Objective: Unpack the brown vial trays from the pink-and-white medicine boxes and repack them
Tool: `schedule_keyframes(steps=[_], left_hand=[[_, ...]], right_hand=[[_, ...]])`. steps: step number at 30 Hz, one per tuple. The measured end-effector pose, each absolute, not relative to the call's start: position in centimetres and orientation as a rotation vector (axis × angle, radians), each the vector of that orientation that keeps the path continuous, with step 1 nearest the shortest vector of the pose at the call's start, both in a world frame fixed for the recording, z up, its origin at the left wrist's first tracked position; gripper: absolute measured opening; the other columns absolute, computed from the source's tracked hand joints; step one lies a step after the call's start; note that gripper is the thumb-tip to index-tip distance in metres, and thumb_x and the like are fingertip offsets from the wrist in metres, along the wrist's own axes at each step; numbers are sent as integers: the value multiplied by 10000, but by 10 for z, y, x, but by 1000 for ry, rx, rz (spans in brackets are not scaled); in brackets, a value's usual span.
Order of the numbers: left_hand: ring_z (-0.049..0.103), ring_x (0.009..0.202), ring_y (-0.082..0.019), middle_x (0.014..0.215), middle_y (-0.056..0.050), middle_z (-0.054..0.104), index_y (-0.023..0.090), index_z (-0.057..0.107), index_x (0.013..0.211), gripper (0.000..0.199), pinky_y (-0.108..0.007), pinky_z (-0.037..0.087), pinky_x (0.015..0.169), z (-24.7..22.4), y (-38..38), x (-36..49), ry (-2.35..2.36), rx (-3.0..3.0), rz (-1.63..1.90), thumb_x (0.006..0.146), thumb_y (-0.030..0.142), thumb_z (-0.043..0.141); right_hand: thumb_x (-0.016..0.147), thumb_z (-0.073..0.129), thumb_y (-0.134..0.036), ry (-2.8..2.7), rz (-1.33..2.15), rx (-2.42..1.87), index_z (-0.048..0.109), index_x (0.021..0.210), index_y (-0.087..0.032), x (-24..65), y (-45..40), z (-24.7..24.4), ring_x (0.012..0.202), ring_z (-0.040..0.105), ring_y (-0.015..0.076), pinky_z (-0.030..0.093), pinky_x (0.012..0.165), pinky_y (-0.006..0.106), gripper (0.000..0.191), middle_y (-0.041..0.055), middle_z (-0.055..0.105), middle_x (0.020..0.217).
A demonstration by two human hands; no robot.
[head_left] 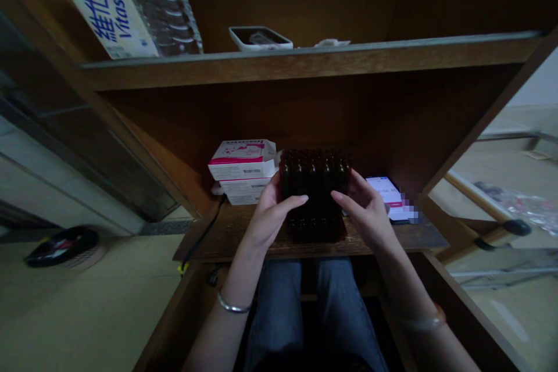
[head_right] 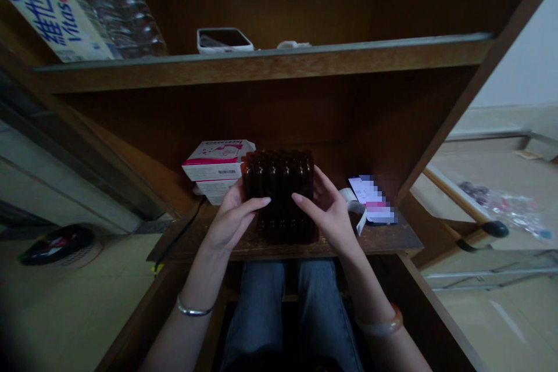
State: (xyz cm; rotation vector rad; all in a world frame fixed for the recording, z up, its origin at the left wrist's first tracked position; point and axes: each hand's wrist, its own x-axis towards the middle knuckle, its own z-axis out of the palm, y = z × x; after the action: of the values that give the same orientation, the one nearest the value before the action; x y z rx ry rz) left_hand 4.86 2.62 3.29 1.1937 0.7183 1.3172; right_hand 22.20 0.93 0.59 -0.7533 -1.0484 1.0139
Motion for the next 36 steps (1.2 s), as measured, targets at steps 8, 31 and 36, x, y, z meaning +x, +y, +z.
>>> schedule_keyframes(steps=[8,31,36], left_hand=[[580,1162,-232,1168,-23,659,208,572,1162,549,-396,403,1095,10,33,48,879,1240,1370,639,164,735],[666,1103,-263,1146,-61,700,218,541,1109,597,-446,511,1021,5,33,56,887,1468,1343,608,270,860],[666,1101,-266,1145,-66,703,212,541,1118,627,-450,515,1017,4,34,55,907,1464,1345,589,278,872]], right_hand=[[620,874,-336,-1071,1064,-830,675,1134,-265,223,16,-4,1223,626,256,447,1127,460,556,38,712,1244],[678,843,-359,-1172,993,-841,651,1072,-287,225,21,-14,1112,654,220,523,1016,373,444,9,726,1136],[695,836,-373,-1201,998,-842,648,1070,-287,226,21,-15,1105,654,224,522,1002,368,428,11,725,1128]])
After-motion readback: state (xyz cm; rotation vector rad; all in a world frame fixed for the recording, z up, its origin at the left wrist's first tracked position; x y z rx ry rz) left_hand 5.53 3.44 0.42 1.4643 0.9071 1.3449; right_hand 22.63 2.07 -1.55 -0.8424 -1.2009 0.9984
